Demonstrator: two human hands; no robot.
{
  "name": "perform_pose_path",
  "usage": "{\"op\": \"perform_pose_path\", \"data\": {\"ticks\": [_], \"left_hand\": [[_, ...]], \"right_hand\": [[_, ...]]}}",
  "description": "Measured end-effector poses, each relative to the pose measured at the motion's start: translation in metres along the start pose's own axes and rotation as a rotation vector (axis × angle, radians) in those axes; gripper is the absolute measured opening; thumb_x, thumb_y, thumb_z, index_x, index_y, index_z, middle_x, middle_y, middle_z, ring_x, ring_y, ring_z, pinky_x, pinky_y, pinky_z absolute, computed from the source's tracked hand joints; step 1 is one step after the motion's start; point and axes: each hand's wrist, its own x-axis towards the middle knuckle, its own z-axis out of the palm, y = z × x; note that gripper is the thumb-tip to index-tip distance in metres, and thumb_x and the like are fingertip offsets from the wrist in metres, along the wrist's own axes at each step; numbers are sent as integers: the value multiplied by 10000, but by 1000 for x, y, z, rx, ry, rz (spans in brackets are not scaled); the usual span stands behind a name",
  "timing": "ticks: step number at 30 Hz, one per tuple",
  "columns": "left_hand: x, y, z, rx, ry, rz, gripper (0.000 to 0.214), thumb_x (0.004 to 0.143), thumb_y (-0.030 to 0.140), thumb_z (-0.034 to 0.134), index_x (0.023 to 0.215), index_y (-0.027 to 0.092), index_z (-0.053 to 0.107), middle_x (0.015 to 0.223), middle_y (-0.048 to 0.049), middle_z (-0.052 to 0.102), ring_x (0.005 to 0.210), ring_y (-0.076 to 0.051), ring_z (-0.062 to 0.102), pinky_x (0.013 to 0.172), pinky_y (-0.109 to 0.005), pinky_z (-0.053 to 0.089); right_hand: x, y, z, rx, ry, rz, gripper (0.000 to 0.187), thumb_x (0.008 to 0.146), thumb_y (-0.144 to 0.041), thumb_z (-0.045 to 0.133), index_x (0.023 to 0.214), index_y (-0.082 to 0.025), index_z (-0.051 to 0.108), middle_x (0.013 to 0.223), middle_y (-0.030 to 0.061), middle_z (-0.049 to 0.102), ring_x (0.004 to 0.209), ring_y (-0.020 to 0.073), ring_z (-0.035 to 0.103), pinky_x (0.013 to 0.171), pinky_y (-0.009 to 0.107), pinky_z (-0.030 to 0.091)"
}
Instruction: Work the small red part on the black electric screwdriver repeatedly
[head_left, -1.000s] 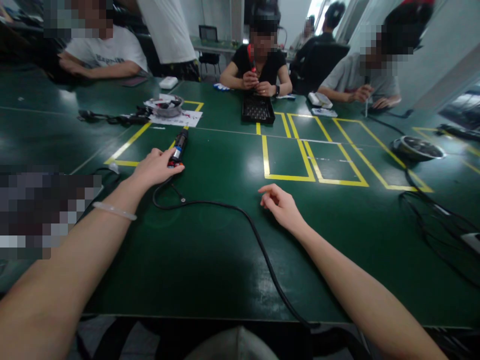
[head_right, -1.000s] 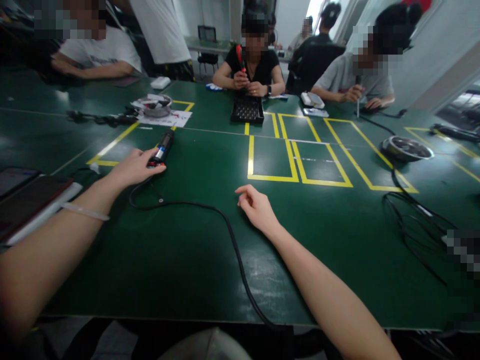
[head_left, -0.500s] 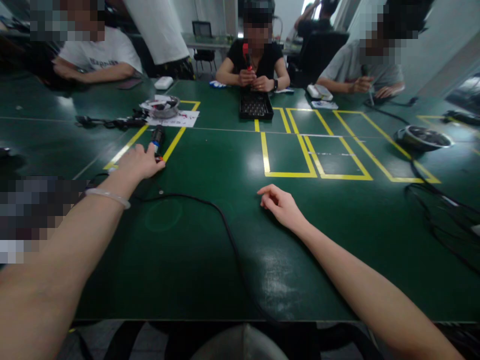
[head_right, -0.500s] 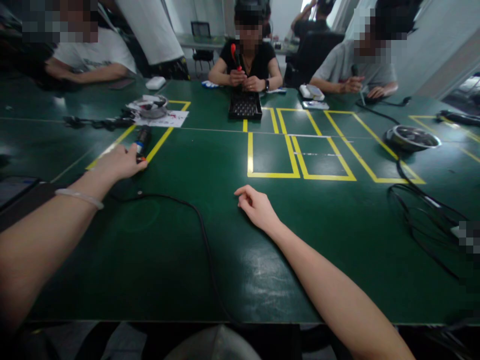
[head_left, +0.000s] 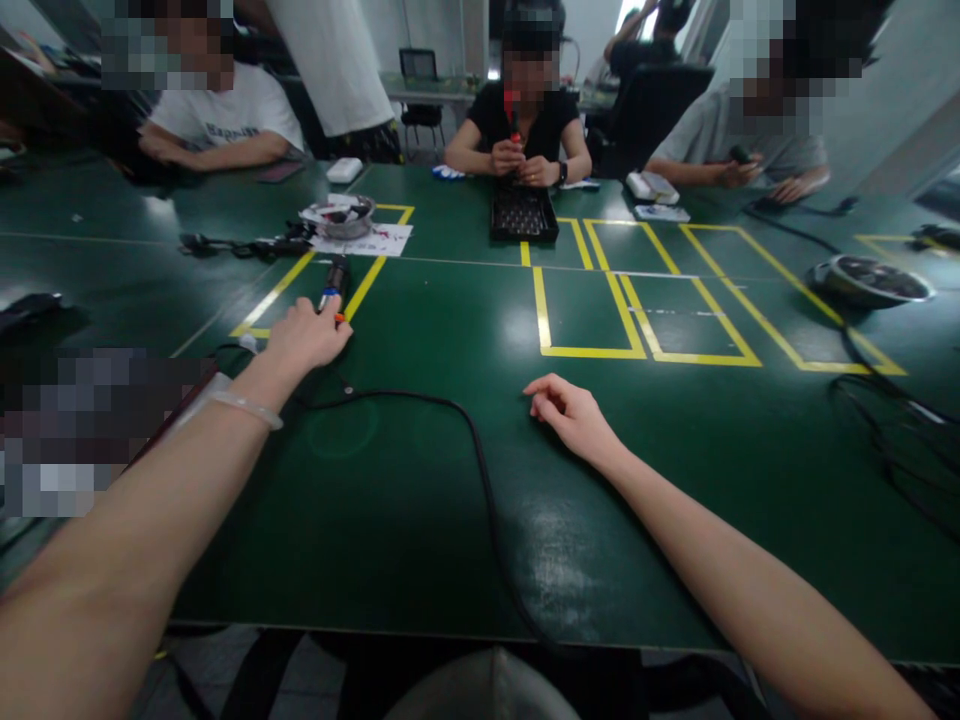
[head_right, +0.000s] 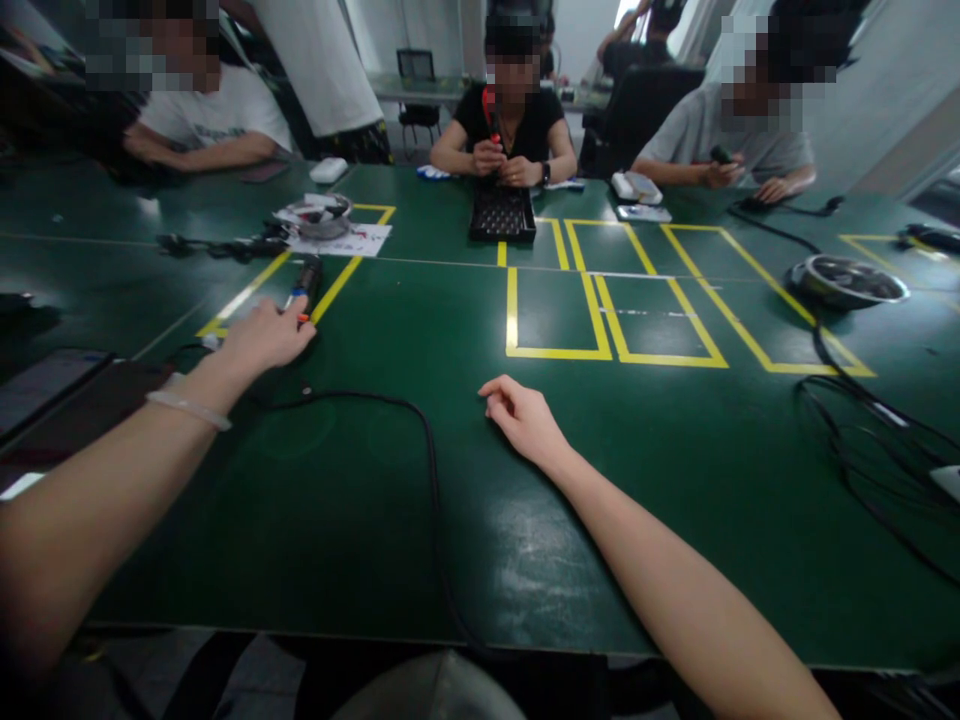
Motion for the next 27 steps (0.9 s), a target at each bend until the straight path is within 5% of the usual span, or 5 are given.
{"op": "perform_pose_path", "data": {"ticks": [16,21,27], "left_hand": [[-132,134,-18,50,85,311,608,979,529,231,1534,296,311,1059,-168,516,895,-304,590,708,-369,452],[-157,172,-19,3,110,443,575,962,507,343,1501,313,389,1006,-153,538,862,-291,593,693,-362,441],[-171,201,-21,-62,55,497,563,948,438,408,1491,291,418,1024,-164,563,886,-301,601,674,-363,442]], "right_hand": [[0,-26,10,-120,-20,-82,160,902,-208,521,1031,-195,615,797,14,620,707,143,568,675,273,435],[0,-25,15,-39,-67,-46,216,896,-274,576,1099,-200,570,861,17,632,719,135,565,667,266,440],[-1,-25,16,56,-59,26,183,841,-285,638,969,-201,537,792,-4,609,691,129,563,635,260,451]]}}
